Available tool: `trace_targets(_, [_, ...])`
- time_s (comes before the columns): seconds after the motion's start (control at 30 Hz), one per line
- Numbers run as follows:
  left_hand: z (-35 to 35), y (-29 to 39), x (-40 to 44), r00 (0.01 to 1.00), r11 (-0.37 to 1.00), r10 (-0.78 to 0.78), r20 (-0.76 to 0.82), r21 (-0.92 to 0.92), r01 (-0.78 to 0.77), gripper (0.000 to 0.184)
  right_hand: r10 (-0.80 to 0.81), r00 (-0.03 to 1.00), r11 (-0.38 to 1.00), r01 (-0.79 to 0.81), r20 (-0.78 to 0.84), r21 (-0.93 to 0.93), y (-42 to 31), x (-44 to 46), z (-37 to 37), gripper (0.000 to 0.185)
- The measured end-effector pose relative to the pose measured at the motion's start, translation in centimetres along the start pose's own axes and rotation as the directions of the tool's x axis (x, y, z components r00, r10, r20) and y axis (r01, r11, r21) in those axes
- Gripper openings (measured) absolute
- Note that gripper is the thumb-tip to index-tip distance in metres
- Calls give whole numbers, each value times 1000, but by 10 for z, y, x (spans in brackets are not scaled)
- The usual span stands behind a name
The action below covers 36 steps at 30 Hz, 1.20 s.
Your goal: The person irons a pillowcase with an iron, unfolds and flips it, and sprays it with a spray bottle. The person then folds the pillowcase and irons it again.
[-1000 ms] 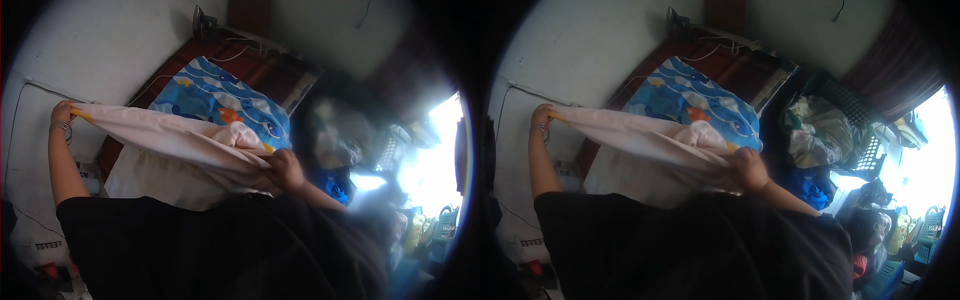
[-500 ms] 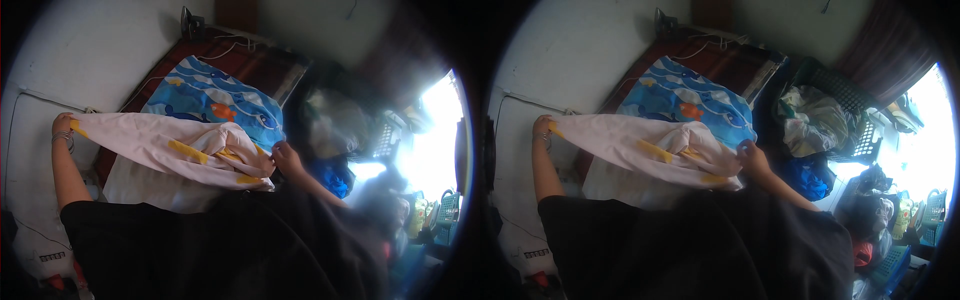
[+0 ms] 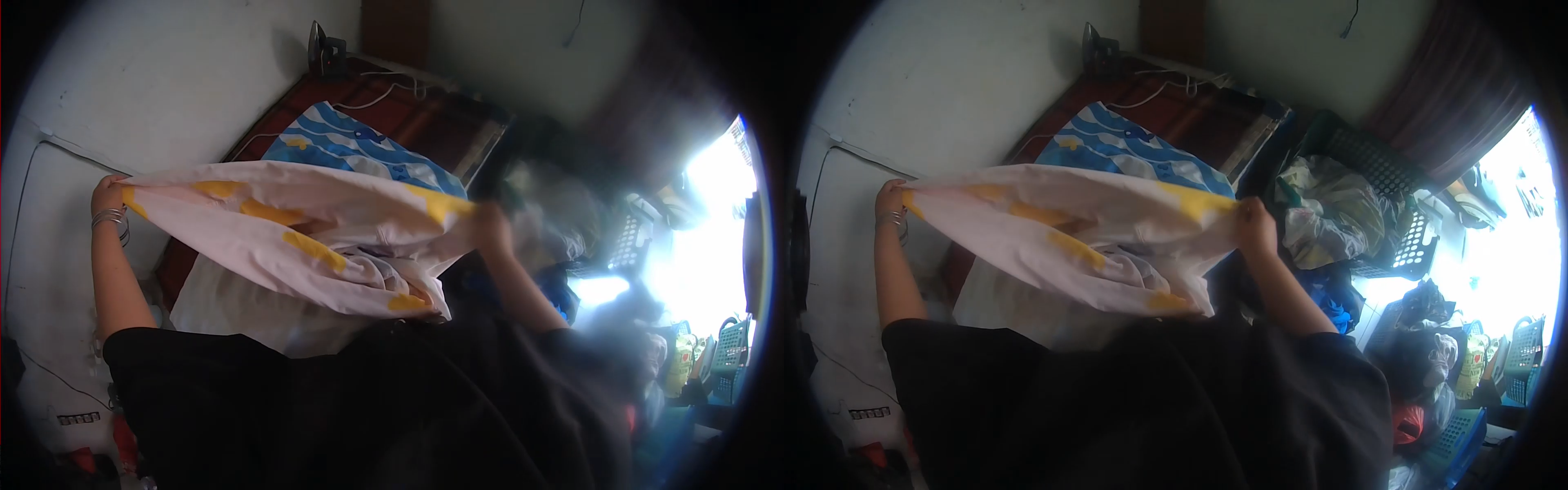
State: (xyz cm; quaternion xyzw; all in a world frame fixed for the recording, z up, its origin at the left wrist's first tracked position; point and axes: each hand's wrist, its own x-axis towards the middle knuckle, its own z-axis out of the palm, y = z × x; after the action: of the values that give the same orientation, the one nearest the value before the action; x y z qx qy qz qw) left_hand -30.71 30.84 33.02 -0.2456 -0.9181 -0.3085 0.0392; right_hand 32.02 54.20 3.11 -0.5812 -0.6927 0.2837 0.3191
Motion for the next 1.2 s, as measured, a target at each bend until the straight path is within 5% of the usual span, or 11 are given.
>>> trace_targets(0.07, [6,10,-8,1000,1000,-2,-25,-18,2,27,48,999,998,-48,6,40,10,-1,16,23])
trace_targets(0.17, [9,23,-17,999,1000,-2,-39,-21,1,27,284,955,737,-275,87,617,19,-5,33,23])
trace_targets(0.33, [12,41,-11,999,998,40,-31,-42,-42,27,-154,988,984,152,-7,-96,-30,-27,1,27])
trace_targets(0.4, [11,45,-7,999,998,51,-19,-24,-51,28,-205,927,884,313,314,-347,-25,-19,-2,26])
trace_targets(0.47, [11,49,-11,998,998,64,-6,-3,-64,28,-76,992,919,107,97,-379,-8,-3,5,22])
trace_targets(0.57, [15,61,-18,996,996,87,-7,28,-86,28,-27,997,932,49,67,-360,-9,1,0,21])
trace_targets(0.63, [15,62,-18,996,992,93,-19,93,-91,28,-221,973,946,197,-68,-256,-19,-10,-7,21])
trace_targets(0.73, [15,67,-18,997,997,73,7,-3,-73,29,-275,941,956,289,198,-43,-53,-47,-21,25])
trace_targets(0.87, [18,79,-21,996,993,85,-14,79,-84,29,-323,339,907,376,884,188,-82,-84,-13,58])
trace_targets(1.03, [24,77,-16,993,990,119,10,70,-120,30,-478,316,762,613,820,207,-64,-87,17,37])
trace_targets(1.2, [34,64,5,993,989,114,-12,95,-113,31,-461,462,828,531,757,181,-87,-74,-6,36])
